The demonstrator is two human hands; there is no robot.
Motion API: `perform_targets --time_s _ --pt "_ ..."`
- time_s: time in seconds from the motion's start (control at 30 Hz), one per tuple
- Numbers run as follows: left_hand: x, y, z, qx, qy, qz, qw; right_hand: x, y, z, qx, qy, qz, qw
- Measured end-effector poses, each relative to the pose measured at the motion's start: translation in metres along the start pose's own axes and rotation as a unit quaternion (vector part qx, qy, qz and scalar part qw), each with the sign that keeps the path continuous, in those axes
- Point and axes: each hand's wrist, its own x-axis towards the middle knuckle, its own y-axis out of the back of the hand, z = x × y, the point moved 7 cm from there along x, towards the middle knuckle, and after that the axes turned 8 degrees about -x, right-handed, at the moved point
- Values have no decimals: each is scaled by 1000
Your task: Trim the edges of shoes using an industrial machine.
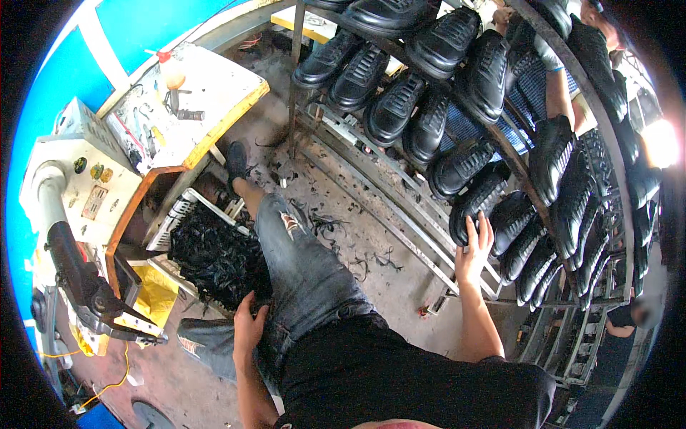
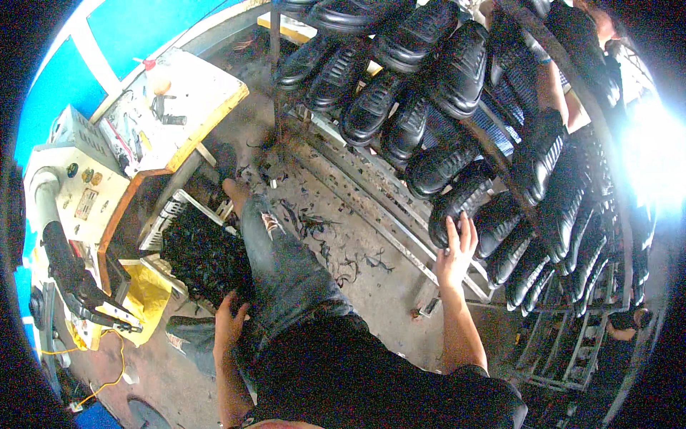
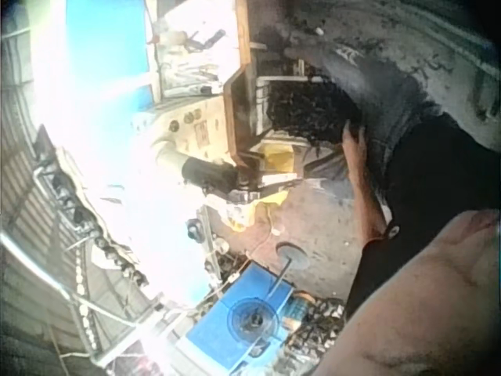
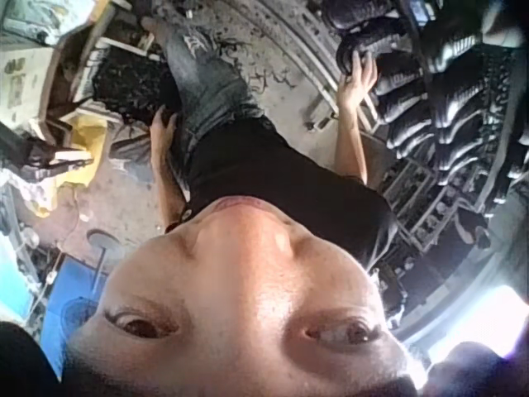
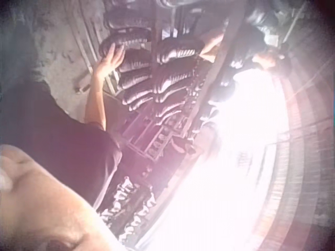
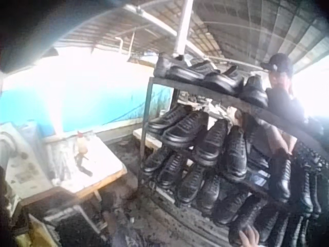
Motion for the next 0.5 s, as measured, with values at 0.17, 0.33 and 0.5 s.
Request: perform_targets --time_s 0.17,0.33,0.5 --pt "16 -15 23 -26 -29 -30 999 14 1 29 47 -54 -31 997" --pt "30 -17 57 -32 -54 -40 997 31 -1 36 54 -26 -83 995" --pt "26 -18 62 -14 -81 -43 996 22 24 33 -219 -115 -123 961"
